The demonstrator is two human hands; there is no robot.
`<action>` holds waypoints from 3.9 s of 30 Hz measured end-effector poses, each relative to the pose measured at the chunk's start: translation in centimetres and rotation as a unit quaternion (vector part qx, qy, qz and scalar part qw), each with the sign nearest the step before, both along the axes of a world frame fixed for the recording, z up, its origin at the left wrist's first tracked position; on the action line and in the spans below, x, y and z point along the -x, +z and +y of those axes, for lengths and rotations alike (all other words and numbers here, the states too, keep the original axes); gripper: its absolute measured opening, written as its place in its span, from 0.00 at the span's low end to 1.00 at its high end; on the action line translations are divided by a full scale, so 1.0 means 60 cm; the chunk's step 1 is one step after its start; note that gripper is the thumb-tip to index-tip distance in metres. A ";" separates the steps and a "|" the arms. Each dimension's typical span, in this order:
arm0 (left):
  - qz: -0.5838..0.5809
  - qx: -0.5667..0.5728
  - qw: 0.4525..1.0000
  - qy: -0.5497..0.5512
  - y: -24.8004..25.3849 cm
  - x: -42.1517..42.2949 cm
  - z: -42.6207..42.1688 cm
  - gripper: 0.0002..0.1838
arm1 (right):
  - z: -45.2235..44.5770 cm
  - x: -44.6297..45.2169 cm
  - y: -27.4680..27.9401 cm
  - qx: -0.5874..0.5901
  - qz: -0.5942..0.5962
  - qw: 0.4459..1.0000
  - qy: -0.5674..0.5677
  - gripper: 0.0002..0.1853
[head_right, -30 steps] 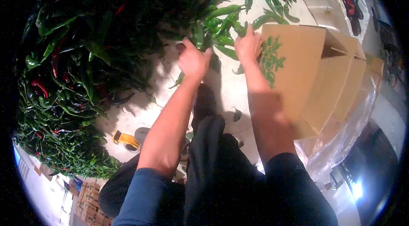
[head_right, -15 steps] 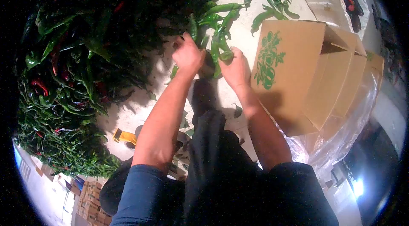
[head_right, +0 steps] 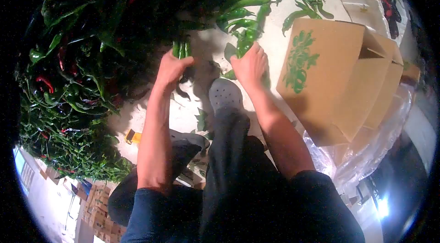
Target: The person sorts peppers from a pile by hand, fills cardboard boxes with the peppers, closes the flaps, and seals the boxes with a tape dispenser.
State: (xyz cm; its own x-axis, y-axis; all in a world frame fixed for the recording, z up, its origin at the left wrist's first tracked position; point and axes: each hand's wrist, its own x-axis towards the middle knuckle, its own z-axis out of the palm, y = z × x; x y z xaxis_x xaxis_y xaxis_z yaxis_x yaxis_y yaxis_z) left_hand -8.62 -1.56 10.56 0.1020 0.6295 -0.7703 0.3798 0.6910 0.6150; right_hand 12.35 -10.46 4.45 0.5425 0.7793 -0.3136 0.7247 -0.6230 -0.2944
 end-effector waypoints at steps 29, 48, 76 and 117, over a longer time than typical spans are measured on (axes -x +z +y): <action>-0.466 0.097 0.846 0.241 0.134 0.038 -0.095 0.21 | 0.002 -0.089 0.203 -0.049 0.861 0.491 -0.118 0.30; -0.089 -0.430 0.809 0.391 0.778 0.455 -0.336 0.20 | 0.012 0.605 0.844 -0.371 0.521 0.539 0.548 0.21; 0.341 -0.118 0.886 0.291 0.448 0.676 -1.137 0.31 | 0.054 0.511 0.683 -0.077 0.191 0.686 0.698 0.27; 0.034 0.011 0.953 0.300 0.484 0.631 -1.094 0.16 | 0.181 0.129 0.529 0.067 0.112 0.833 0.537 0.25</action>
State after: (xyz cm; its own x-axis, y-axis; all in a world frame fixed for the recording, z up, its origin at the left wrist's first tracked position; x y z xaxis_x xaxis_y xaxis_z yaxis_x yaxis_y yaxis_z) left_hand -46.48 -67.20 39.60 -0.3223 0.5430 -0.7754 -0.0480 0.8087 0.5862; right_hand 4.62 0.40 36.20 -0.5300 0.7271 -0.4363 0.8211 0.3117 -0.4781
